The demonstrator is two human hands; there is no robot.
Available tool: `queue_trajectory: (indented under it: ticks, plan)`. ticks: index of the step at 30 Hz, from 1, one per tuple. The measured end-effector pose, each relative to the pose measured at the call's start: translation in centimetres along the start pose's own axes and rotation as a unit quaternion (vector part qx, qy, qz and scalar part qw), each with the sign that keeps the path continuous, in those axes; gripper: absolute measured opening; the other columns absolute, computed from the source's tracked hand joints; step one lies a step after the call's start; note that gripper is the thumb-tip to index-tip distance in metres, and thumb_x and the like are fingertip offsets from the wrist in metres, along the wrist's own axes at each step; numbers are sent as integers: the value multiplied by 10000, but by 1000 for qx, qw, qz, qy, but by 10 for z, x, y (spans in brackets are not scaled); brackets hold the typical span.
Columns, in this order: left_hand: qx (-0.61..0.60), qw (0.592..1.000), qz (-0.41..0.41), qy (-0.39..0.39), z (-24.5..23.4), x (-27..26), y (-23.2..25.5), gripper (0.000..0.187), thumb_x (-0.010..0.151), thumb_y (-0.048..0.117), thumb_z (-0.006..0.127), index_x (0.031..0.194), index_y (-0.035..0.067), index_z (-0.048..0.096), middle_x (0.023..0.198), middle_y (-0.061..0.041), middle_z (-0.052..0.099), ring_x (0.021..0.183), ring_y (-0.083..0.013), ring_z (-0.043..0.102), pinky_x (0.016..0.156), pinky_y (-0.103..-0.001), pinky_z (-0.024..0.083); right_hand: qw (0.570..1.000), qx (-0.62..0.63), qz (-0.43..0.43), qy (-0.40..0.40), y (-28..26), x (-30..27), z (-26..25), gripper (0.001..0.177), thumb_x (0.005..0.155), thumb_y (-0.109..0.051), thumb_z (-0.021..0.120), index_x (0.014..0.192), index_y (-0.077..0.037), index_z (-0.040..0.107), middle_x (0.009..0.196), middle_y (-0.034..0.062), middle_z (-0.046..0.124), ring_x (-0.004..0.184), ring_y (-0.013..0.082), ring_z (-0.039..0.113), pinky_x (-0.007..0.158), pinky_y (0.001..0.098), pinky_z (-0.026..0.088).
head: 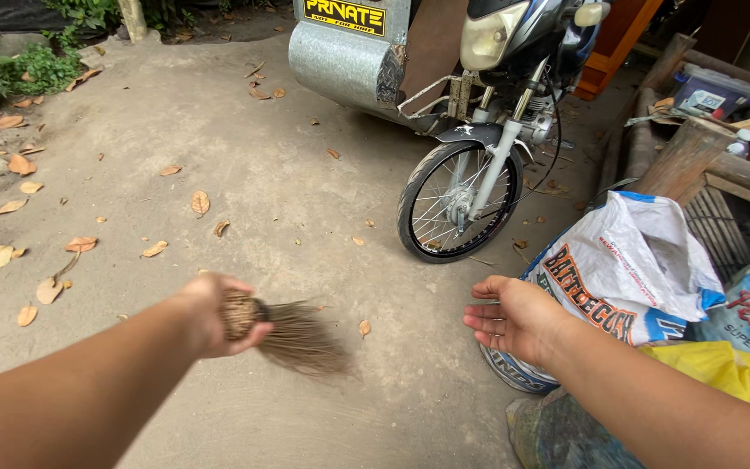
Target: The person sweeps leaves and debris across a dirt ground using a small broom held in one hand to form a pile.
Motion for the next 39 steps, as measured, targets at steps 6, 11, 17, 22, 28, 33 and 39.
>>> queue_trajectory:
  ticks: [6, 11, 17, 22, 28, 33, 39]
  plan:
    - [-16, 995, 28, 94, -80, 26, 47, 118, 1049, 221, 483, 1074, 106, 490, 1141, -247, 628, 838, -304, 680, 596, -309, 597, 1000, -10, -5, -22, -8, 14, 13, 301, 952, -247, 571, 1199, -79, 610, 1136, 139, 657, 984, 238, 659, 806, 401, 526]
    - [107, 977, 89, 159, -65, 18, 79, 109, 1003, 180, 567, 1034, 85, 524, 1072, -191, 679, 835, -316, 702, 616, -384, 601, 1000, -3, -23, -16, -18, 20, 2, 308, 950, -258, 579, 1207, -88, 596, 1113, 135, 647, 972, 241, 653, 797, 405, 517]
    - [105, 989, 90, 52, 3, -10, 92, 118, 968, 174, 563, 1079, 131, 570, 1054, -244, 664, 830, -325, 709, 614, -325, 606, 998, -19, -56, 17, -33, 17, -30, 347, 942, -286, 584, 1230, -94, 613, 1095, 117, 639, 966, 239, 646, 786, 406, 514]
    - [134, 982, 49, -124, 95, -18, 64, 303, 919, 184, 562, 1137, -25, 589, 1019, -260, 686, 801, -322, 711, 619, -340, 593, 997, -1, -63, 37, -35, 6, -53, 352, 930, -273, 628, 1229, -92, 589, 1092, 112, 644, 978, 252, 654, 793, 418, 516]
    - [140, 970, -28, -195, 172, -7, 9, 345, 912, 234, 580, 1130, -34, 584, 997, -251, 679, 799, -325, 702, 601, -321, 570, 997, 11, -54, 47, -18, -3, -86, 325, 922, -297, 618, 1184, -106, 646, 1047, 94, 659, 930, 240, 661, 776, 413, 517]
    - [47, 997, -7, -59, 137, 13, 7, 232, 1019, 202, 478, 1156, 38, 569, 1082, -360, 634, 852, -366, 720, 622, -296, 608, 997, 8, -43, 63, -7, -8, -106, 318, 920, -296, 625, 1177, -110, 653, 1039, 86, 662, 914, 231, 671, 776, 403, 519]
    - [22, 999, 38, 16, 40, 33, 62, 76, 1012, 200, 466, 1056, 154, 507, 1115, -242, 645, 843, -364, 678, 635, -325, 558, 999, -8, -41, 20, -13, 11, -69, 332, 942, -308, 604, 1205, -107, 624, 1061, 95, 665, 931, 233, 671, 779, 408, 519]
Point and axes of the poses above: each hand's wrist, its own x-axis towards the middle knuckle, its own z-axis out of the palm, y = z × x, the point moved 9 cm from there along x, towards the middle knuckle
